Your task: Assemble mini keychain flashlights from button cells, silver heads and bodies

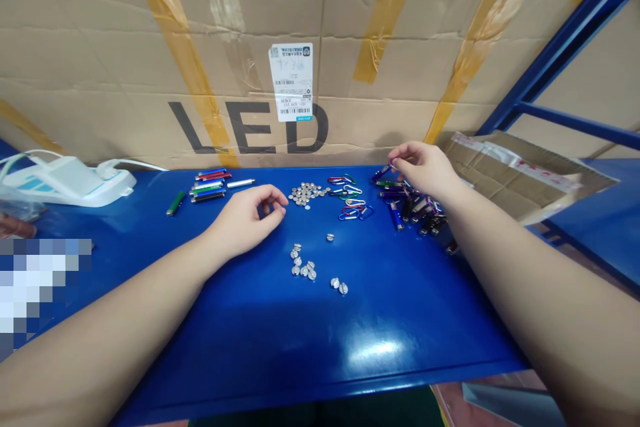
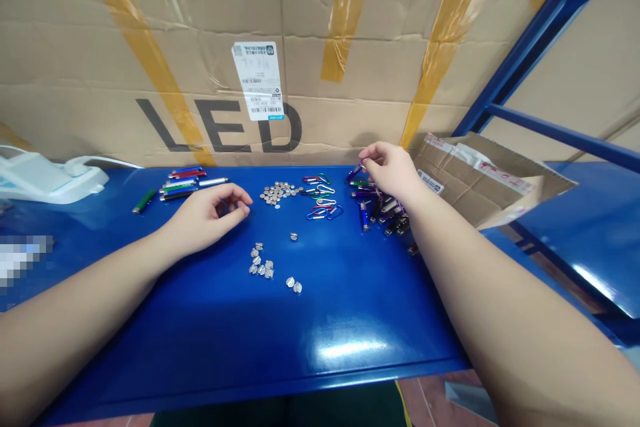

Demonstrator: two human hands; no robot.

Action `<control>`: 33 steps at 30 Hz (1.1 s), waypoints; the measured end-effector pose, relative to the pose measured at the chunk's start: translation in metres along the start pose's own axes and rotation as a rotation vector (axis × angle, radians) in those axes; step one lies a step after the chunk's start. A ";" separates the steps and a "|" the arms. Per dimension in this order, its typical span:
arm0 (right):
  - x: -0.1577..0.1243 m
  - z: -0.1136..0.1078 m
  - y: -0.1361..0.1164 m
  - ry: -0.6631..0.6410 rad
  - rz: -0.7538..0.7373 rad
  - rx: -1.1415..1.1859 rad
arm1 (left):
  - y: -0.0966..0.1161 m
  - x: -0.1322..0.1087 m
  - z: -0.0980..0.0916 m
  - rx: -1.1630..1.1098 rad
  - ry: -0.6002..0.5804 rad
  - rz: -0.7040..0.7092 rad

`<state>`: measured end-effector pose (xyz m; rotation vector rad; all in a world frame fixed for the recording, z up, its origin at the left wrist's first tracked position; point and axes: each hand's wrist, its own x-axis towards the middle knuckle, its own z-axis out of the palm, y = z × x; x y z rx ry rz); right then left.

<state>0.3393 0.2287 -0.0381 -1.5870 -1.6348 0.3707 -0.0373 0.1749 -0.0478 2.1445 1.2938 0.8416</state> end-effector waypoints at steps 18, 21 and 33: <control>0.004 -0.002 0.017 -0.088 -0.051 -0.281 | -0.002 0.000 -0.001 0.004 -0.014 0.011; 0.004 -0.002 0.014 -0.073 -0.093 -0.306 | -0.001 0.000 0.000 0.004 -0.021 0.006; 0.006 -0.003 0.026 -0.179 -0.007 0.002 | -0.002 0.000 -0.001 0.018 -0.018 0.023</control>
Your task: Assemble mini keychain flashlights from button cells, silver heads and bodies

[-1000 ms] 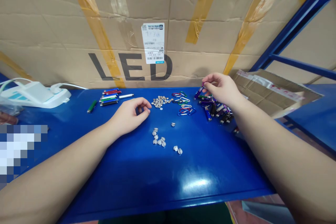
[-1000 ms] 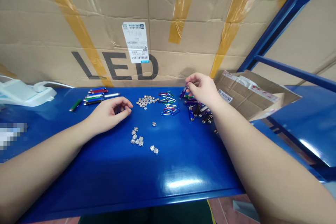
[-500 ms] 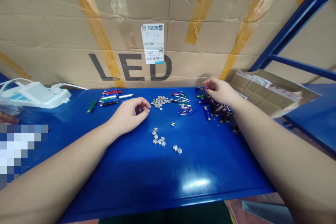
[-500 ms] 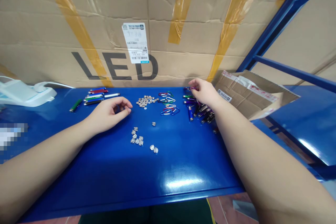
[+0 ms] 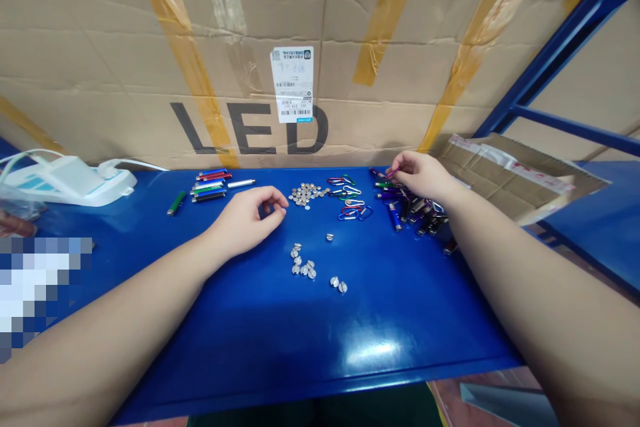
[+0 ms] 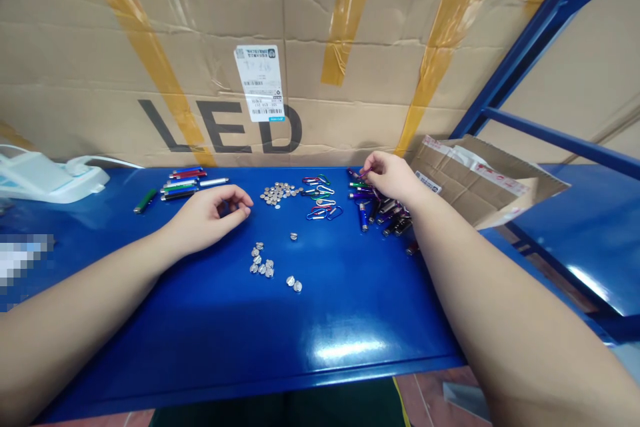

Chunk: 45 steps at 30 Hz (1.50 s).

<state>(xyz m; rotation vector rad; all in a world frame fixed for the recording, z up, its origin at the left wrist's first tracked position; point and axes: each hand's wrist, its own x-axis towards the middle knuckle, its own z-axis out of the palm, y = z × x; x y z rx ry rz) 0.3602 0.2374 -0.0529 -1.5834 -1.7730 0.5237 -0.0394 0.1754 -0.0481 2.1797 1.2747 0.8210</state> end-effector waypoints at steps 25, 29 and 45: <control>0.007 0.001 0.009 -0.087 -0.136 -0.644 | 0.000 0.001 -0.006 0.051 0.049 0.007; 0.004 -0.004 0.003 -0.079 -0.038 -0.716 | -0.001 0.003 -0.020 0.216 0.107 -0.061; -0.030 0.017 -0.068 -0.076 -0.306 -0.641 | -0.055 0.001 -0.063 0.745 0.098 -0.306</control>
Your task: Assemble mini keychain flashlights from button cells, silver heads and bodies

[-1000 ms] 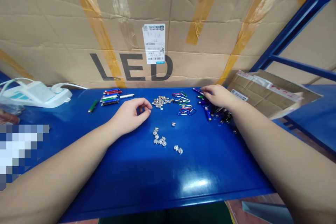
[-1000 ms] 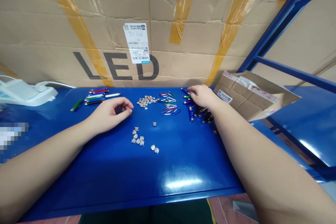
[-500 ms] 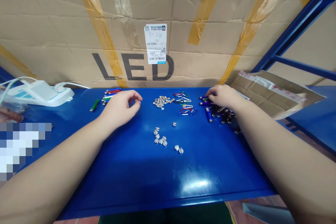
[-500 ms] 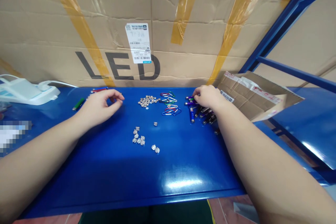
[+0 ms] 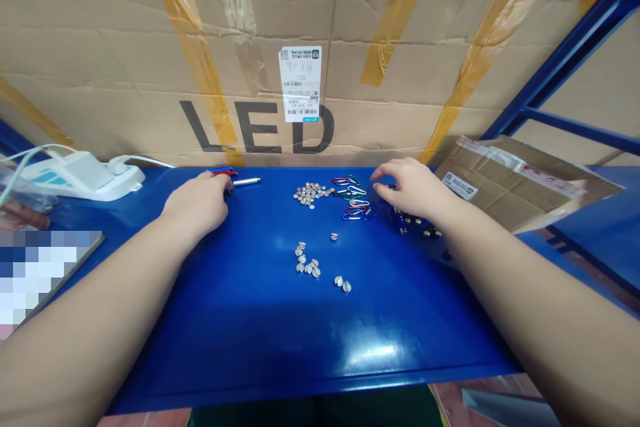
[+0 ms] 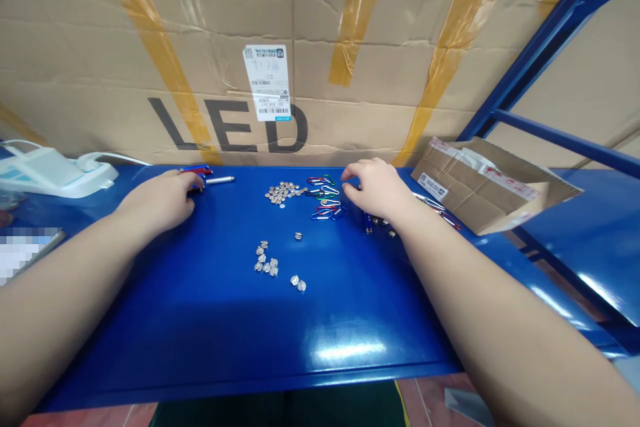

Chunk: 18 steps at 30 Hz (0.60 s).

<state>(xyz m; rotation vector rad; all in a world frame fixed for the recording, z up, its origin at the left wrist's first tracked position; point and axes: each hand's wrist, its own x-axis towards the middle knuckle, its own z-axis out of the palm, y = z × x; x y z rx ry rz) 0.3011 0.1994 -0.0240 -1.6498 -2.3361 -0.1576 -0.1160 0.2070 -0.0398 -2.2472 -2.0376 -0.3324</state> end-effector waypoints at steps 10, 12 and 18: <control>0.000 0.001 0.007 0.068 0.016 0.086 | 0.017 -0.002 -0.016 0.020 -0.249 0.024; 0.000 0.001 0.005 0.078 -0.001 0.096 | 0.023 -0.003 -0.014 -0.042 -0.297 0.092; 0.000 0.001 0.004 0.088 -0.028 0.097 | 0.021 -0.005 -0.017 0.108 -0.065 0.097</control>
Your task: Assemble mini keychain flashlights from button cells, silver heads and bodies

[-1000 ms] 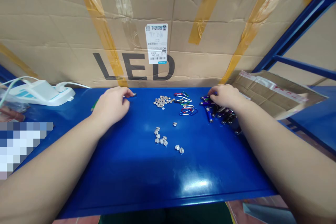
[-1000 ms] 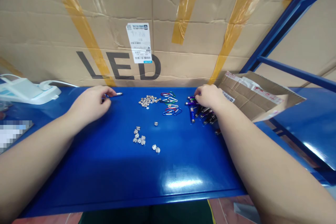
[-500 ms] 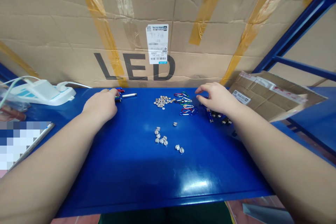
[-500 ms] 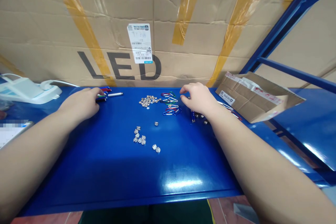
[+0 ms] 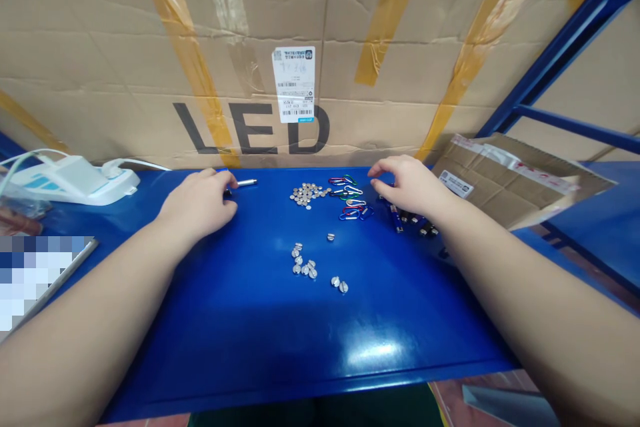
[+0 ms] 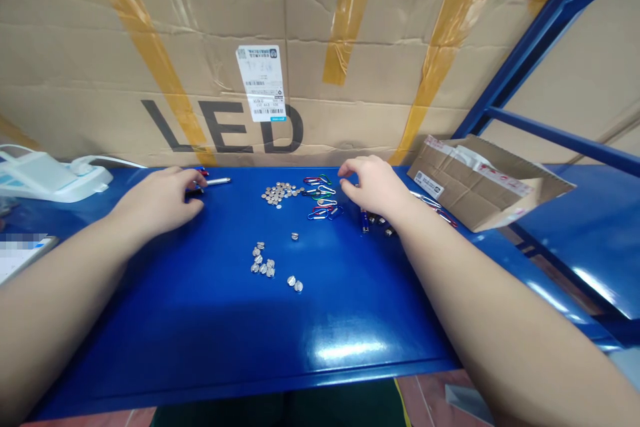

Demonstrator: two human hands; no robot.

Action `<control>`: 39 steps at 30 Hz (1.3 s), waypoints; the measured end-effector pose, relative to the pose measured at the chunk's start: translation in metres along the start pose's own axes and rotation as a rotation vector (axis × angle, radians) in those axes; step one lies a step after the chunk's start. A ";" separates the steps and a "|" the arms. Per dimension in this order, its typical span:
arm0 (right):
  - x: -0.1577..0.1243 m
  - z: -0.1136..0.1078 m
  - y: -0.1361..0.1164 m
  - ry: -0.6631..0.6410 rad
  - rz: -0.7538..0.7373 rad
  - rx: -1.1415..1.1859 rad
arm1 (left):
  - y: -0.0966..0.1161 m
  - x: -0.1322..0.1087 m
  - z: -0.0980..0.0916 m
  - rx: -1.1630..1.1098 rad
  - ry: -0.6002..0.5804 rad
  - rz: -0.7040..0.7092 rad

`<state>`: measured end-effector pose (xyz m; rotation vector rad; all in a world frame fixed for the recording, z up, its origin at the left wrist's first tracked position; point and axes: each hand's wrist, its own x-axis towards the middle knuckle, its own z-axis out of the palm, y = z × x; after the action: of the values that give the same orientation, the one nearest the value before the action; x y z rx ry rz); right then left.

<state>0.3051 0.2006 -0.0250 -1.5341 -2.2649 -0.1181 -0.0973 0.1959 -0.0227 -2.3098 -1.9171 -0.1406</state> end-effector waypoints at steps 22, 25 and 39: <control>-0.004 0.000 -0.019 0.007 -0.291 0.136 | 0.011 -0.003 -0.004 -0.062 -0.236 0.071; -0.006 0.000 -0.030 -0.024 -0.330 0.160 | 0.024 -0.008 -0.005 -0.229 -0.242 0.297; -0.002 0.032 -0.084 -0.243 -0.384 -0.012 | 0.050 -0.017 -0.006 -0.509 -0.122 0.450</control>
<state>0.2206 0.1746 -0.0424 -1.1532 -2.7353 -0.0530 -0.0516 0.1698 -0.0216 -3.0818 -1.4749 -0.4960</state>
